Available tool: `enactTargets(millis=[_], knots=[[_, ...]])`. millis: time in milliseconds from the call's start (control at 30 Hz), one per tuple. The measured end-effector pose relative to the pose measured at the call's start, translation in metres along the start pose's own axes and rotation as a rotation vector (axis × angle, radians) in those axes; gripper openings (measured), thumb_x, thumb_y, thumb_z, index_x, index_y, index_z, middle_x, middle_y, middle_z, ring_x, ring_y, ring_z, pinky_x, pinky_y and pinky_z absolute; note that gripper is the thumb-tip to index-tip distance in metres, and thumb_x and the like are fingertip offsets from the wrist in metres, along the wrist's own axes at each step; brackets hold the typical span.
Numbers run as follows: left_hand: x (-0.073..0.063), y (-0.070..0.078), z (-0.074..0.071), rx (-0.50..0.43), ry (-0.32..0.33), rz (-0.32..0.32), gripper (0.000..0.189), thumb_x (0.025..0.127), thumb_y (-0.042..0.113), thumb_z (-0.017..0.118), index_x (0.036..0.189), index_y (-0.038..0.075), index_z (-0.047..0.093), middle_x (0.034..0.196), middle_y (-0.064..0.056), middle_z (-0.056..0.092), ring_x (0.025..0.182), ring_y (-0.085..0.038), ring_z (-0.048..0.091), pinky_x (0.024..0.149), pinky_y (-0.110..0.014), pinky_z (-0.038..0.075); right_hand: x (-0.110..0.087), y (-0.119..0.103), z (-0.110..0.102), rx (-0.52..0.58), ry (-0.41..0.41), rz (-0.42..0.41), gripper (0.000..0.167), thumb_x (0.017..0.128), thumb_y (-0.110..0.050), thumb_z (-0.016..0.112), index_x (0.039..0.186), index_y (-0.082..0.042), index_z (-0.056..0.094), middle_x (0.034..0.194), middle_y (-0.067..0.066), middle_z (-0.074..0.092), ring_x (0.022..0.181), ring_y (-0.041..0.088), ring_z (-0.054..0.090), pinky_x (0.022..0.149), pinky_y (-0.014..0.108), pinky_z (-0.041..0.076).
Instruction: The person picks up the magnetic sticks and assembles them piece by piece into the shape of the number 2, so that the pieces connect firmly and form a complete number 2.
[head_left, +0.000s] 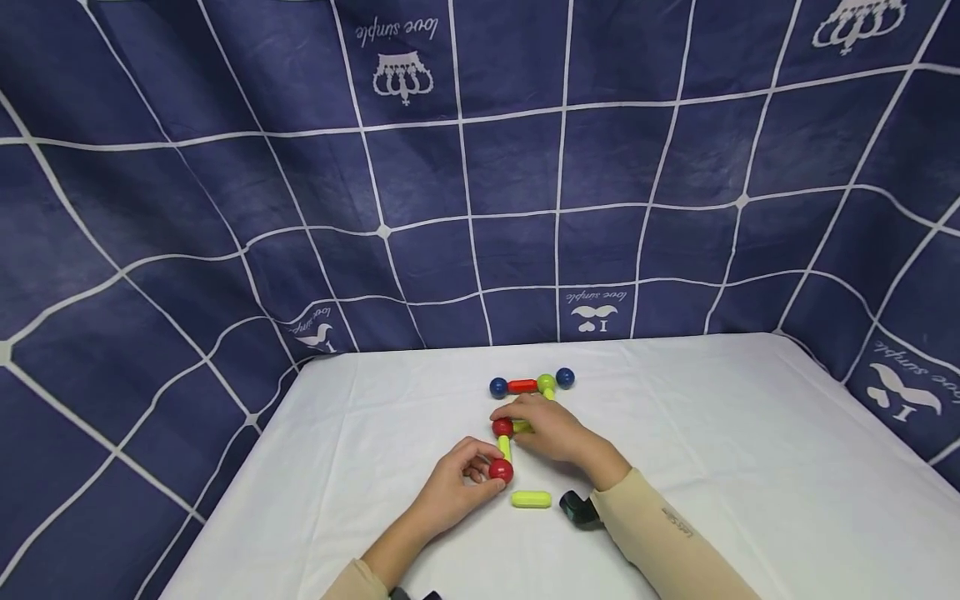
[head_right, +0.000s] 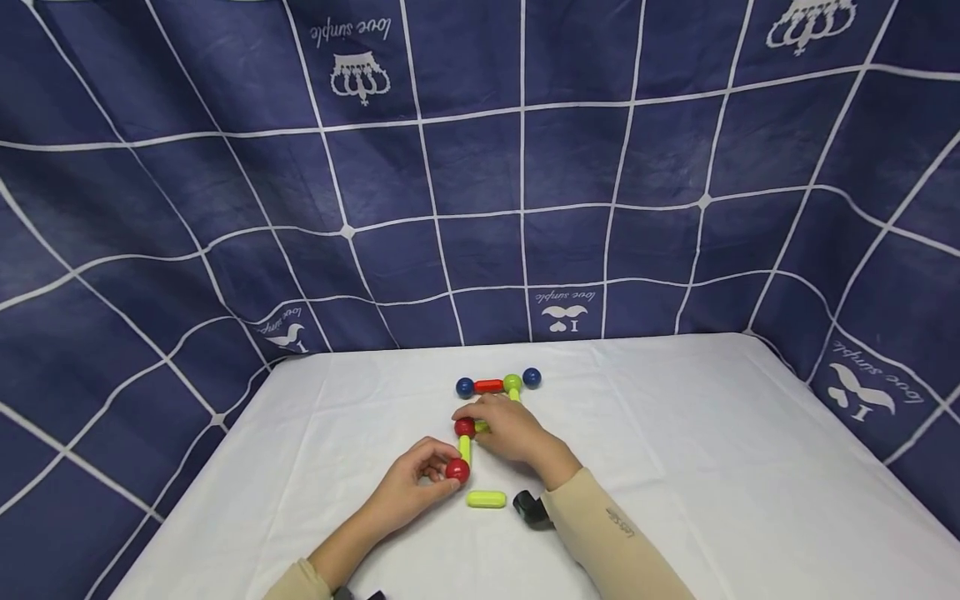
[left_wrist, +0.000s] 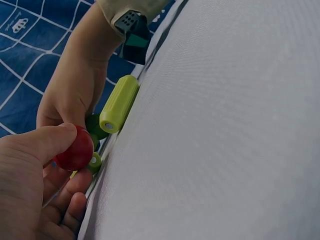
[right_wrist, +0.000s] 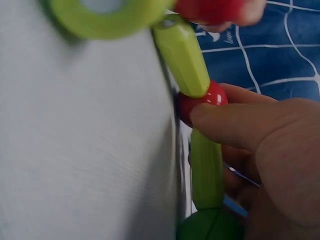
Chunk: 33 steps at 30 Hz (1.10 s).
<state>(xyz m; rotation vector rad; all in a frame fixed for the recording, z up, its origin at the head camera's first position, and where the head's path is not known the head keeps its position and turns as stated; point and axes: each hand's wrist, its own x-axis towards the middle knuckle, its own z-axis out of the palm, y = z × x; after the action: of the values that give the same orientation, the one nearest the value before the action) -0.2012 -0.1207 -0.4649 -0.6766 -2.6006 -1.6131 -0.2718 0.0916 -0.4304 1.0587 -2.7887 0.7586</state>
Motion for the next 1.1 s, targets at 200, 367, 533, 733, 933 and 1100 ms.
enactTargets(millis=[200,367,533,733,933,1100], knots=[[-0.002,-0.001,-0.001,-0.017,-0.001,-0.032,0.032,0.082,0.017,0.082,0.108,0.016,0.064,0.103,-0.004,0.062,0.088,-0.016,0.061,0.075,-0.020,0.050,0.002,-0.004,0.010,-0.057,0.052,0.028,0.036,0.089,-0.010,0.072,0.121,-0.027,0.070,0.116,-0.003,0.070,0.110,0.019,0.063,0.094,0.042,0.052],[-0.001,-0.002,-0.001,-0.008,-0.007,-0.021,0.031,0.082,0.017,0.082,0.108,0.016,0.064,0.103,-0.003,0.062,0.088,-0.016,0.062,0.076,-0.021,0.050,0.001,-0.003,0.014,-0.088,0.087,0.042,0.034,0.088,-0.014,0.074,0.119,-0.029,0.070,0.113,-0.007,0.071,0.107,0.016,0.064,0.092,0.039,0.053],[0.001,-0.003,-0.001,0.005,-0.006,0.021,0.031,0.082,0.016,0.082,0.107,0.020,0.065,0.105,-0.001,0.059,0.089,-0.013,0.061,0.076,-0.022,0.052,0.001,-0.001,0.015,-0.103,0.098,0.043,0.034,0.088,-0.017,0.075,0.119,-0.030,0.069,0.111,-0.007,0.071,0.107,0.016,0.064,0.090,0.040,0.053],[0.002,-0.002,0.000,0.028,-0.031,0.035,0.031,0.082,0.017,0.082,0.107,0.024,0.065,0.108,0.002,0.057,0.090,-0.008,0.060,0.078,-0.021,0.052,0.000,0.000,0.014,-0.102,0.112,0.041,0.035,0.088,-0.017,0.076,0.120,-0.030,0.068,0.110,-0.006,0.071,0.107,0.017,0.065,0.090,0.042,0.053],[0.002,0.000,-0.001,0.073,-0.056,0.021,0.032,0.081,0.016,0.083,0.107,0.025,0.067,0.111,0.003,0.053,0.091,-0.010,0.059,0.079,-0.022,0.051,0.000,0.001,0.015,-0.081,0.115,0.060,0.035,0.088,-0.018,0.075,0.120,-0.030,0.068,0.111,-0.006,0.071,0.108,0.018,0.065,0.090,0.043,0.053],[0.000,-0.001,-0.001,0.098,-0.066,-0.001,0.032,0.081,0.018,0.083,0.109,0.025,0.067,0.111,0.004,0.053,0.092,-0.010,0.058,0.080,-0.022,0.050,0.001,0.001,0.015,-0.071,0.109,0.073,0.035,0.088,-0.019,0.075,0.121,-0.030,0.068,0.111,-0.006,0.070,0.107,0.017,0.065,0.090,0.042,0.053]])
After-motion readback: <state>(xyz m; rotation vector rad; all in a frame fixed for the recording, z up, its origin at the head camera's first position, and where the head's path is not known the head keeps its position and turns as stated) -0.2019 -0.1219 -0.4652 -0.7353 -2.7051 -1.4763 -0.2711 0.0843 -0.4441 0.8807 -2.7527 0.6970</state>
